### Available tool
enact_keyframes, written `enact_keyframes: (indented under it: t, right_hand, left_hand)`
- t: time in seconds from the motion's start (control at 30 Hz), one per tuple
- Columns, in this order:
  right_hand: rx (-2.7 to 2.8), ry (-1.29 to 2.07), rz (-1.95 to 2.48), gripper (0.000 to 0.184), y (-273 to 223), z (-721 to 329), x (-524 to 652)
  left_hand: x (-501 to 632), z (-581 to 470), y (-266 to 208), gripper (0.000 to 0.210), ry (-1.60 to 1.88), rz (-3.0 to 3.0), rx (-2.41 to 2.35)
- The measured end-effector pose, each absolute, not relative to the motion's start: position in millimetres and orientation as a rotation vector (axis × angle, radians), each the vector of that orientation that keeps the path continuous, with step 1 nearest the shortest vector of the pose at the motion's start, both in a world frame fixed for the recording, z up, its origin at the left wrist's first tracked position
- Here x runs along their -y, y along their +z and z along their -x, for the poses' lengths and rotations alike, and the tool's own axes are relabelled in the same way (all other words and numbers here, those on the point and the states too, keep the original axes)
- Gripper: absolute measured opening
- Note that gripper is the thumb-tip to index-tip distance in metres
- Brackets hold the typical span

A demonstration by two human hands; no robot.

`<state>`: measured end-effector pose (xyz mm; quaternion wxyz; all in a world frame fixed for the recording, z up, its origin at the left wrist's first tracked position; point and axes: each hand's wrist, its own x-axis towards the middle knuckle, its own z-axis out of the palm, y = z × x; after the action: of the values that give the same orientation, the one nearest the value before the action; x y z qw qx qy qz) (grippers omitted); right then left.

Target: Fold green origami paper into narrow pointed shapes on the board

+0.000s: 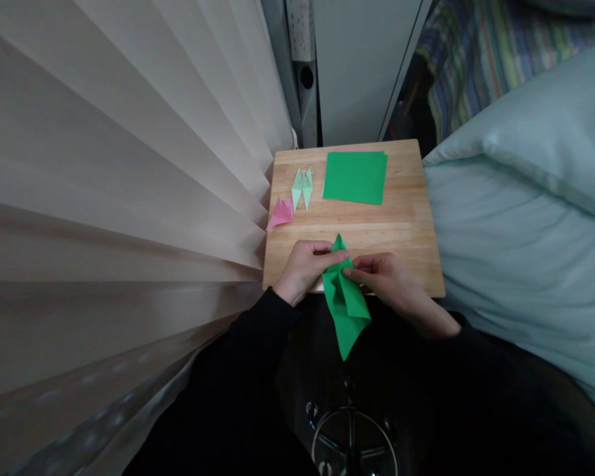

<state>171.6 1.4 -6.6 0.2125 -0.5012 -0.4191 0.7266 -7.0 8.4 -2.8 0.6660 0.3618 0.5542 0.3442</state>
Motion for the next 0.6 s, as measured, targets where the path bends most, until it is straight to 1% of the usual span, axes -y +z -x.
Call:
enact_keyframes:
  t: [0.13,0.33,0.47,0.6]
  right_hand:
    - [1.085,2.005,1.408,0.039,-5.3,-168.7,0.4]
    - [1.064,1.994,1.456,0.043,-6.3,-168.0,1.1]
    - [1.074,1.976,1.498,0.041,-9.8,-168.5,0.7]
    - [1.073,1.981,1.498,0.037,-12.5,-169.7,0.6]
  left_hand:
    - [-8.1,6.3,-1.5,0.032,0.756,-0.787,-1.254]
    - [-8.0,6.0,-2.0,0.032,0.759,-0.784,-1.263]
    - [-7.6,5.2,-3.8,0.028,0.763,-0.863,-1.305]
    - [-6.8,3.4,-4.4,0.03,0.776,-0.882,-1.323]
